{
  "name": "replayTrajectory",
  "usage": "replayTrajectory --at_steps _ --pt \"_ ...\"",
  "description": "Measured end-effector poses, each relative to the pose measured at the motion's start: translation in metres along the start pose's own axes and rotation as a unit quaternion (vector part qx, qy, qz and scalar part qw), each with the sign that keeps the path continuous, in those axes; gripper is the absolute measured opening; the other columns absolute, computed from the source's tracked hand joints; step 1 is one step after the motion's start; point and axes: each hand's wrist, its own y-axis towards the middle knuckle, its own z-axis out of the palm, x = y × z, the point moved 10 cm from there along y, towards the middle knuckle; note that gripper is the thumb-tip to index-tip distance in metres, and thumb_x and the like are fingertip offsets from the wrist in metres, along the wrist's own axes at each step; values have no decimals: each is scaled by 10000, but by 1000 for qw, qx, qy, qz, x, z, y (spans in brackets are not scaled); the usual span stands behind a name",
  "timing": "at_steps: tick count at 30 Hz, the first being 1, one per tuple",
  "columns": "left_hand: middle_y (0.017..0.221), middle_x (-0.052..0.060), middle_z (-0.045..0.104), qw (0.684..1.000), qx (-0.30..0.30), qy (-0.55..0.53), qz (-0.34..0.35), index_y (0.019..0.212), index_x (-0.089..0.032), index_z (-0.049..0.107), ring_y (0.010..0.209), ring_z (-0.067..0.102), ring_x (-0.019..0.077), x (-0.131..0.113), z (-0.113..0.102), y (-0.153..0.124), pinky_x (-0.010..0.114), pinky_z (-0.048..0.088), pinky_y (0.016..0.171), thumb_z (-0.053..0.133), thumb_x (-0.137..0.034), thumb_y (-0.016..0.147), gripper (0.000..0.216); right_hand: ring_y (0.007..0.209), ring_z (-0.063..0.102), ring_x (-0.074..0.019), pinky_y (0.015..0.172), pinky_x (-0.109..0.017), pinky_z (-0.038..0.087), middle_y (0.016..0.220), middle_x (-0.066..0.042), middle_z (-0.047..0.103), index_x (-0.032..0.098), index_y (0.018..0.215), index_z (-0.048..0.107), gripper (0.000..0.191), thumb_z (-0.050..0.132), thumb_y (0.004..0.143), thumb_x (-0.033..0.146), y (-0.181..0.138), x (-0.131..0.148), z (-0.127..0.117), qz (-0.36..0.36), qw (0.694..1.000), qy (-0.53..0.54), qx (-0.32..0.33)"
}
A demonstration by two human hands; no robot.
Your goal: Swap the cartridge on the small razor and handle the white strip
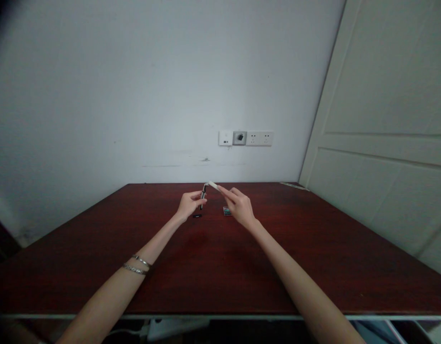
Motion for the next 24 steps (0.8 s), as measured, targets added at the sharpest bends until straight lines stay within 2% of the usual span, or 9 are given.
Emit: replayTrajectory --at_steps 6,11,16,21,24 --pt "831 52 705 1000 13 13 14 867 -136 709 748 636 192 4 2 1 304 478 708 708 -169 570 299 621 501 -108 606 -198 417 741 -29 544 254 1225 553 364 409 891 265 -1 0 7 -22 999 -5 33" --pt "823 52 706 1000 17 16 14 868 -135 710 728 637 191 3 3 0 303 479 698 705 -169 581 289 625 505 -113 609 -200 417 742 -33 536 244 1228 553 366 400 896 263 1 -1 3 -15 1000 -5 17" --pt "817 51 705 1000 18 13 9 897 -137 705 734 636 194 -4 4 -3 308 475 712 699 -151 586 311 611 489 -104 594 -190 406 735 -24 526 270 1244 533 375 405 893 244 -3 4 15 -45 997 -18 60" --pt "783 44 699 999 21 16 23 888 -139 706 711 628 188 -8 4 -4 293 473 684 693 -164 592 297 618 490 -108 601 -198 416 742 -28 520 253 1259 519 382 376 905 250 -7 3 13 -15 999 -5 29" --pt "729 38 687 998 39 7 44 849 -130 704 667 616 171 -11 7 -3 269 465 644 674 -175 615 240 618 495 -104 604 -196 417 745 -25 526 266 1236 542 369 405 893 251 -10 14 25 -34 997 10 74"
